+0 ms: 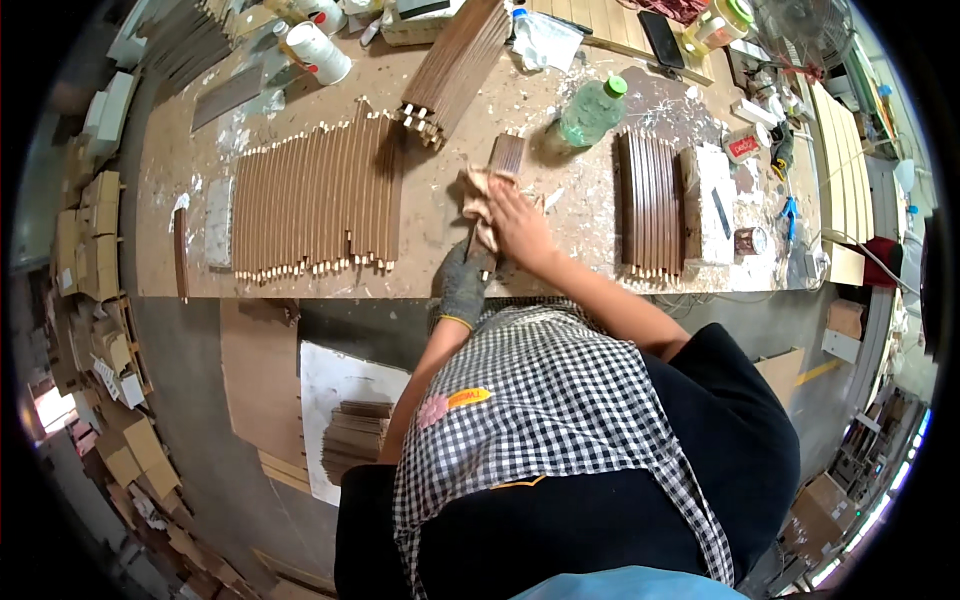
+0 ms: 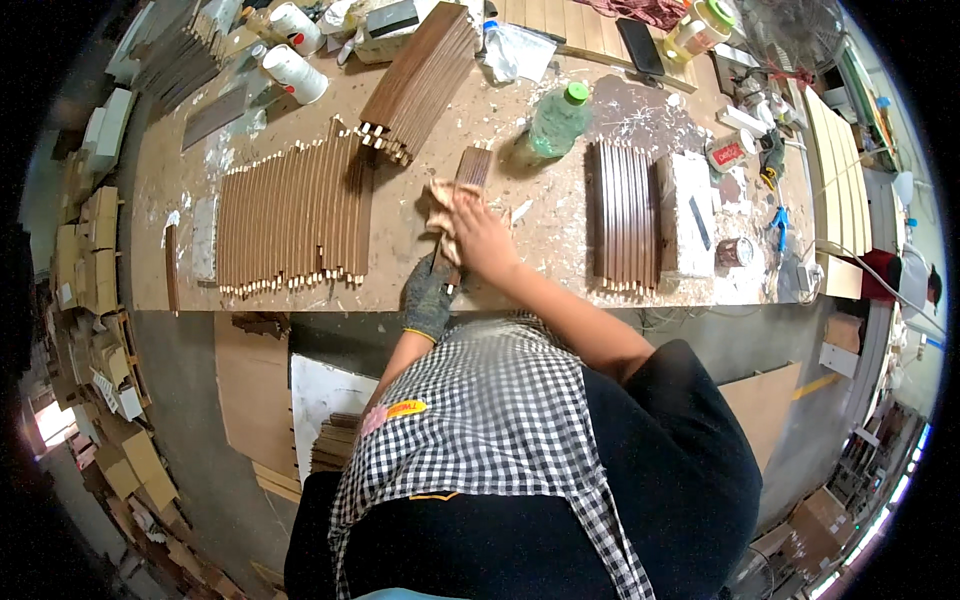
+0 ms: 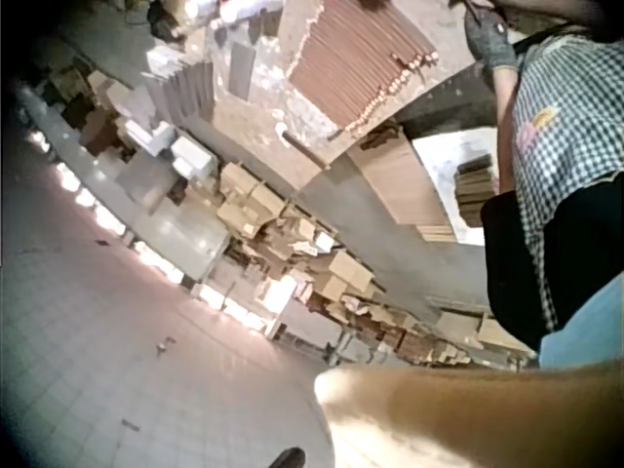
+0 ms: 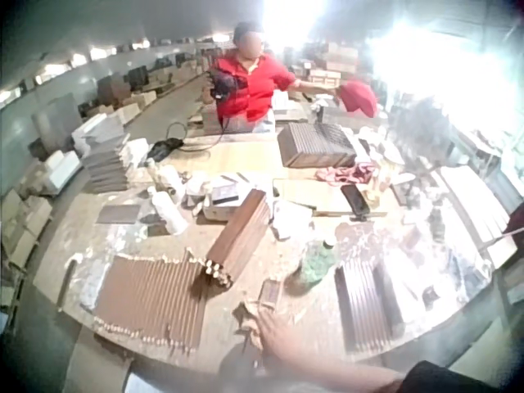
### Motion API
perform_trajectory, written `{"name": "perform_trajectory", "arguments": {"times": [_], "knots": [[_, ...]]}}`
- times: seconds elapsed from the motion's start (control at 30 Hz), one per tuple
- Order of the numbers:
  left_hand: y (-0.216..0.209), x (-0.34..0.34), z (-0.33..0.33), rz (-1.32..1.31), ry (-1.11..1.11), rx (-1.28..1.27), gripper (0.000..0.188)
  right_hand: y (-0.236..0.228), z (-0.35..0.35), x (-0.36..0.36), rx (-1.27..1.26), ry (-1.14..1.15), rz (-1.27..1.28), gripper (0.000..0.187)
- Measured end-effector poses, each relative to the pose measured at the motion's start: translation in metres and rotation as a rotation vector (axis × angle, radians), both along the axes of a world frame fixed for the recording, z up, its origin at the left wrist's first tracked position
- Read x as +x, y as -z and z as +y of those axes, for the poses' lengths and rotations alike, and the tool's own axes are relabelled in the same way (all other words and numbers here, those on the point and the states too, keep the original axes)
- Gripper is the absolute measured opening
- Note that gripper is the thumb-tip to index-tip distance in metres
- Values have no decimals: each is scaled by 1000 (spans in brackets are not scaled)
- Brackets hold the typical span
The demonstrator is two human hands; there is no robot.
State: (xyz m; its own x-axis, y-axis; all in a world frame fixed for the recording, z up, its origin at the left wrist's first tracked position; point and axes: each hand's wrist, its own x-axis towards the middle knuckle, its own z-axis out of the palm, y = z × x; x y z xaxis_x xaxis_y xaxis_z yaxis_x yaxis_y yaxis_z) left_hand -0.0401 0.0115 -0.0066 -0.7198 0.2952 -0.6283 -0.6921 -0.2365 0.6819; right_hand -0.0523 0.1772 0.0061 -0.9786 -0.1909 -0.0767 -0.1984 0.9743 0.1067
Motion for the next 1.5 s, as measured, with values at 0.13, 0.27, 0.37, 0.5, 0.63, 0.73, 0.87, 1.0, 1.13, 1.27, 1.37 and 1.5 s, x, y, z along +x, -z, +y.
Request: {"name": "perform_trajectory", "arguments": {"times": [0.13,0.27,0.37,0.5,0.63,0.73,0.87,1.0,1.13,1.27,1.37,1.5], "knots": [[-9,5,7,10,-27,65,39,16,52,-81,-176,372,38,59],[28,12,-1,213,-47,-64,39,19,26,-64,-74,420,44,59],[2,7,2,166,21,-112,38,1,4,-7,102,90,239,62],[-6,8,5,57,-40,-58,42,4,26,-33,-69,160,395,36],[-22,11,8,35,-69,125,42,4,66,-76,-238,454,-54,32],[-28,2,9,-27,-58,-29,42,6,34,-38,142,157,-67,47],[-16,5,4,16,-45,-99,41,14,18,-12,-116,238,38,37],[-24,3,10,31,-28,120,41,13,86,-85,-461,608,-88,25],[4,7,-7,11,-128,225,42,-41,119,-79,-556,802,-332,42],[-6,8,-12,14,-154,199,43,-97,120,-27,-856,593,-288,49],[1,1,-8,39,-118,-77,37,-97,84,-21,-1351,751,-486,46],[4,1,-9,148,-104,-14,33,-30,23,0,-715,204,158,45]]}}
